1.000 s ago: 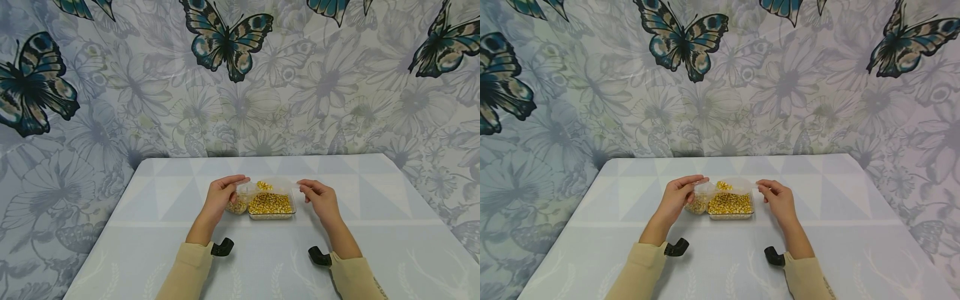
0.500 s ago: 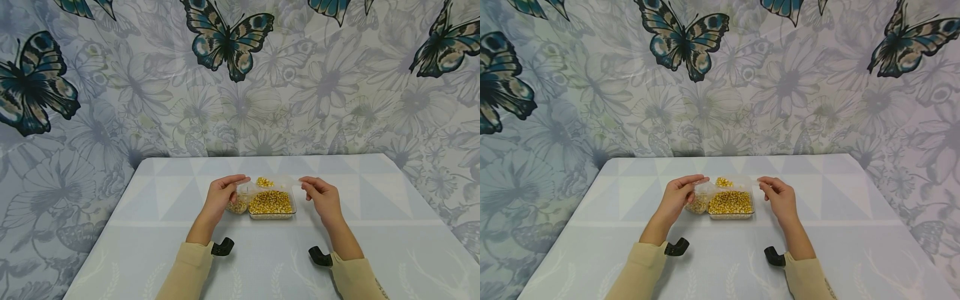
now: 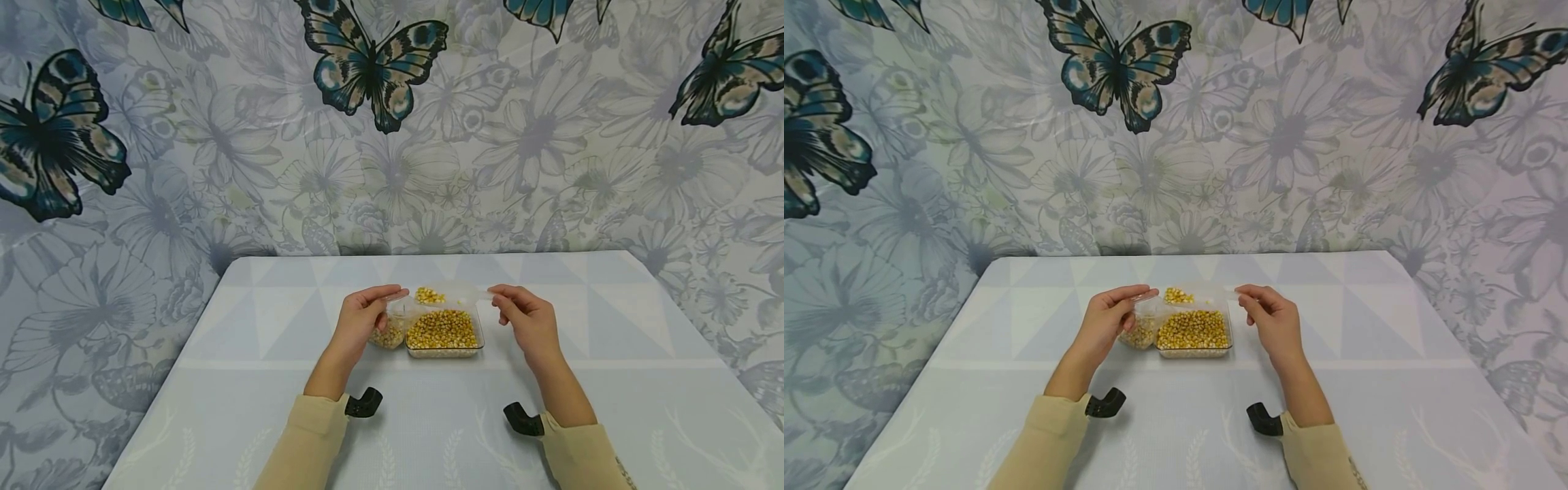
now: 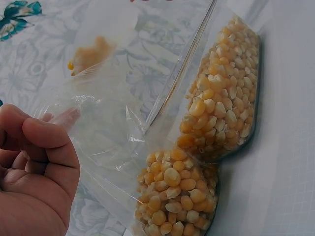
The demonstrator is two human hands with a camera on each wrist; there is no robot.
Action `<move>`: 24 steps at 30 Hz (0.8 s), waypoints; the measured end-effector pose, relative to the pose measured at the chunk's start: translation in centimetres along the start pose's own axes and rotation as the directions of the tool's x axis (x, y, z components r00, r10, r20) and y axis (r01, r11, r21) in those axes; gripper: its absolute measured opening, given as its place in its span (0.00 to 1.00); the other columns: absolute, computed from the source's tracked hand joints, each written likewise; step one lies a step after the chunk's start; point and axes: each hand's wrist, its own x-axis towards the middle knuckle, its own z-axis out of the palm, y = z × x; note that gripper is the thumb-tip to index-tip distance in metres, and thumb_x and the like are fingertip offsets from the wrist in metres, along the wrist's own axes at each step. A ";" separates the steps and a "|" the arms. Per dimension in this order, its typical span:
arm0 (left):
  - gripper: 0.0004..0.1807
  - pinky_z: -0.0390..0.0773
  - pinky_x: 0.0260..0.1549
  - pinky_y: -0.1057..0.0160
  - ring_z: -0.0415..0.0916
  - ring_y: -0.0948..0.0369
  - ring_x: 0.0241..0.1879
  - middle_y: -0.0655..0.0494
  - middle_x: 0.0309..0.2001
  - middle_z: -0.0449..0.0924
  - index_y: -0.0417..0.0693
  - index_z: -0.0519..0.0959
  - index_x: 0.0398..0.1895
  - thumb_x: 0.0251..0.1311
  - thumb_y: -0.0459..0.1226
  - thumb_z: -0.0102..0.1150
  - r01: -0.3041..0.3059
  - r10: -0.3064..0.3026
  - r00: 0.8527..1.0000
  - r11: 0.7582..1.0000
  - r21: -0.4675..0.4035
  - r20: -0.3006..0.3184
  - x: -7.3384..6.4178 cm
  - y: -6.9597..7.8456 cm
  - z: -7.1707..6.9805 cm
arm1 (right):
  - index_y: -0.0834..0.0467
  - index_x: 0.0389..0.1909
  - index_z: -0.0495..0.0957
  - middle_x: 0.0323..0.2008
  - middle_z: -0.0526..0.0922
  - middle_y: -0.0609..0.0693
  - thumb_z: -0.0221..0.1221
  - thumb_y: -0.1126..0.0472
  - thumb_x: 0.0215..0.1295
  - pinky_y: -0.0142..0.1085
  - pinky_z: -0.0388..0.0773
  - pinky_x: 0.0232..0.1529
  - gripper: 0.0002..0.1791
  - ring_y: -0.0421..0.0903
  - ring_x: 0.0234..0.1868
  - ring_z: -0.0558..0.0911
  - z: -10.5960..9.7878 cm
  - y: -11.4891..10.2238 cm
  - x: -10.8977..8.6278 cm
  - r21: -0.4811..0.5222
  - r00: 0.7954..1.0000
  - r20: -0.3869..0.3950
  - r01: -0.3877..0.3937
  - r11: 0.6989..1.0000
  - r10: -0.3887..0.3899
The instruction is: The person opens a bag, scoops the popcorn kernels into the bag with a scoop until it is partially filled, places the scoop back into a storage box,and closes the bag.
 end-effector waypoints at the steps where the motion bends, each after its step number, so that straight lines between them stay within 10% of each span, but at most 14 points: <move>1: 0.20 0.62 0.21 0.63 0.58 0.60 0.16 0.50 0.56 0.84 0.49 0.83 0.56 0.71 0.28 0.44 0.002 -0.002 1.000 1.000 -0.002 -0.001 0.0 0.0 0.0 | 0.64 0.50 0.83 0.30 0.82 0.36 0.60 0.58 0.71 0.29 0.74 0.26 0.15 0.38 0.24 0.75 0.0 -0.1 0.0 -0.002 1.000 0.002 0.004 1.000 -0.004; 17: 0.21 0.64 0.22 0.62 0.60 0.60 0.17 0.51 0.57 0.84 0.50 0.83 0.56 0.71 0.28 0.44 0.000 0.000 1.000 1.000 0.003 0.008 0.0 0.1 0.0 | 0.61 0.48 0.85 0.29 0.79 0.41 0.60 0.65 0.69 0.31 0.71 0.23 0.10 0.41 0.23 0.74 0.9 -2.5 -0.9 -0.089 0.993 0.053 0.113 0.990 -0.108; 24: 0.21 0.63 0.21 0.62 0.61 0.59 0.17 0.52 0.57 0.84 0.52 0.83 0.57 0.71 0.29 0.44 0.006 -0.006 1.000 1.000 0.018 0.016 -0.1 0.1 0.0 | 0.64 0.43 0.86 0.27 0.78 0.51 0.62 0.73 0.64 0.29 0.67 0.21 0.09 0.39 0.20 0.72 1.9 -5.7 -2.1 -0.199 0.954 0.049 0.300 0.933 -0.296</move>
